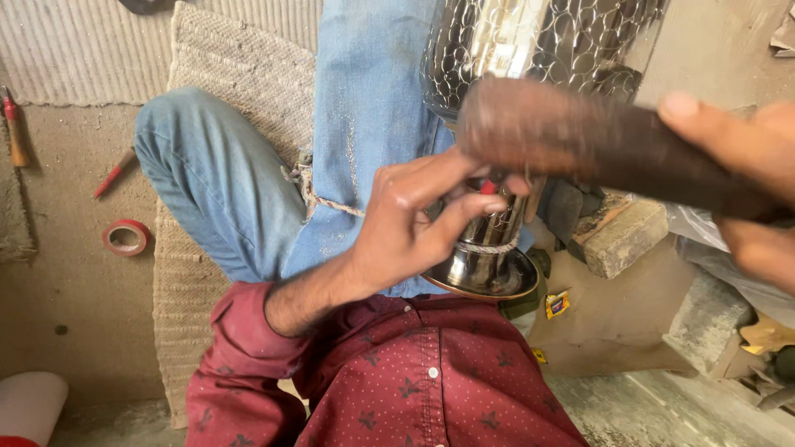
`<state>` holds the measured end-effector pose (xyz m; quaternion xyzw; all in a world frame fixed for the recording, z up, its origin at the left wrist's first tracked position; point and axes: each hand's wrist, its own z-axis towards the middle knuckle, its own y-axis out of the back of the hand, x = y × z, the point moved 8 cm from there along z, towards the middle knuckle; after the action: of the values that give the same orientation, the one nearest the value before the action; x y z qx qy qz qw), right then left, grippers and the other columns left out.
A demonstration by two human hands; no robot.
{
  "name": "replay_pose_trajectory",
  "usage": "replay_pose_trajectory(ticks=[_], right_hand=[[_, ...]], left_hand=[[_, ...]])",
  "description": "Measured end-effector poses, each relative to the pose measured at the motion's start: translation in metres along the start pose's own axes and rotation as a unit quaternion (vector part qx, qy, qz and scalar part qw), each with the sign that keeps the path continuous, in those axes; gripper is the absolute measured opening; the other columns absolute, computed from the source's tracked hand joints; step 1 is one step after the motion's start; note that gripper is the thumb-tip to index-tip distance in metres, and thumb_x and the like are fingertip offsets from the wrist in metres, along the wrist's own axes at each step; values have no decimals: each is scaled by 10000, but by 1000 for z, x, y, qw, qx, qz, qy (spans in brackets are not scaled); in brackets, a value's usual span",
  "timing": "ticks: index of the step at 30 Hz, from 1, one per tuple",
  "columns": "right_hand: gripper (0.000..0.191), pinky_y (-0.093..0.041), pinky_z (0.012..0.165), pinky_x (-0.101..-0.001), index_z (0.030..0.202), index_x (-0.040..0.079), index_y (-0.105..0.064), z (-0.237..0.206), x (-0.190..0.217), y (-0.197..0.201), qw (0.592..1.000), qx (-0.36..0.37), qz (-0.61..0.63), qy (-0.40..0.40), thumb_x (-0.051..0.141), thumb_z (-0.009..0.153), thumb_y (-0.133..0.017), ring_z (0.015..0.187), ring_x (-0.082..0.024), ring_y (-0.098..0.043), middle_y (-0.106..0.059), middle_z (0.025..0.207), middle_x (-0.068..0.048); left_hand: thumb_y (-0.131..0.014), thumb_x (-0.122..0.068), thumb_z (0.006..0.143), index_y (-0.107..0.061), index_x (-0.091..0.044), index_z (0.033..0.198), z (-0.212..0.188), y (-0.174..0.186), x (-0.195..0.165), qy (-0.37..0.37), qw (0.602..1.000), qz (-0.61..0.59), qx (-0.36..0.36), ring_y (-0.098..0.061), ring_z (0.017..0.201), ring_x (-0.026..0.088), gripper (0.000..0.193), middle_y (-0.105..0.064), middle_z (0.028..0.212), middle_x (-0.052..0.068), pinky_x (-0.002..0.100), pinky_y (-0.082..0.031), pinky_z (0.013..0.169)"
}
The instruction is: The person sits cross-legged on the floor with a silver metal vase-like vessel held between the legs. The person holds a punch against the vessel's stem and repeatedly strikes the punch with a wooden mallet, repositioning the punch around the stem to work the metal surface.
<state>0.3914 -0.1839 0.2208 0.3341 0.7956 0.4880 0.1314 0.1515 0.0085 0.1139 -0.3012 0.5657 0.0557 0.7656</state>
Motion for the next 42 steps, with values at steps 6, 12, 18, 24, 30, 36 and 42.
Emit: replay_pose_trajectory(ticks=[6, 12, 18, 24, 30, 36, 42], right_hand=[[95, -470, 573, -290, 1051, 4, -600, 54, 74, 18, 989, 75, -56, 110, 82, 1004, -629, 602, -176, -583, -609, 732, -95], [149, -479, 584, -292, 1117, 6, -576, 64, 120, 31, 973, 103, -111, 177, 67, 993, -631, 627, -182, -594, -619, 756, -98], [221, -488, 595, -295, 1182, 8, -552, 62, 136, 33, 970, 86, -116, 196, 53, 982, -633, 652, -189, -605, -628, 779, -102], [299, -497, 605, -297, 1248, 10, -528, 57, 95, 23, 980, 68, -78, 169, 38, 971, -635, 676, -195, -616, -638, 803, -105], [379, -506, 616, -299, 1314, 12, -503, 33, 2, 22, 998, 28, -7, 57, 24, 960, -637, 701, -201, -626, -647, 826, -109], [460, -515, 627, -302, 1380, 13, -479, -4, -20, 10, 999, 17, 24, 18, 10, 948, -639, 725, -207, -637, -657, 850, -113], [400, -532, 707, -306, 1256, 66, -544, -21, -7, -12, 997, 6, 19, 80, -68, 910, -692, 764, -197, -640, -652, 876, -95]], left_hand=[[-731, -19, 1046, -565, 23, 1390, -12, 3, 11, 65, 991, -66, -96, -683, 856, 45, 384, -734, 1111, 82, 167, -571, 748], [-735, 19, 1016, -543, 15, 1322, -21, 3, 23, 99, 980, -104, -138, -601, 757, 19, 361, -717, 1110, 74, 157, -522, 692], [-749, 44, 1019, -500, 1, 1319, -22, 5, 23, 87, 976, -131, -152, -623, 796, 42, 392, -691, 1077, 86, 169, -525, 710], [-761, 33, 1000, -514, -18, 1307, -12, 5, 22, 97, 968, -174, -150, -649, 797, 53, 398, -715, 1111, 75, 194, -560, 711], [-766, -27, 1022, -563, -17, 1414, 7, 2, 5, 35, 999, 3, -18, -544, 631, 1, 442, -779, 1133, 48, 154, -479, 595], [-776, -68, 1021, -575, -41, 1413, 11, 2, 2, 8, 999, 34, 11, -554, 613, 7, 441, -778, 1173, 34, 163, -493, 586], [-783, -150, 1007, -597, -96, 1401, 20, -2, -4, -35, 991, 111, 67, -722, 861, 127, 440, -748, 1256, 48, 242, -601, 733]])
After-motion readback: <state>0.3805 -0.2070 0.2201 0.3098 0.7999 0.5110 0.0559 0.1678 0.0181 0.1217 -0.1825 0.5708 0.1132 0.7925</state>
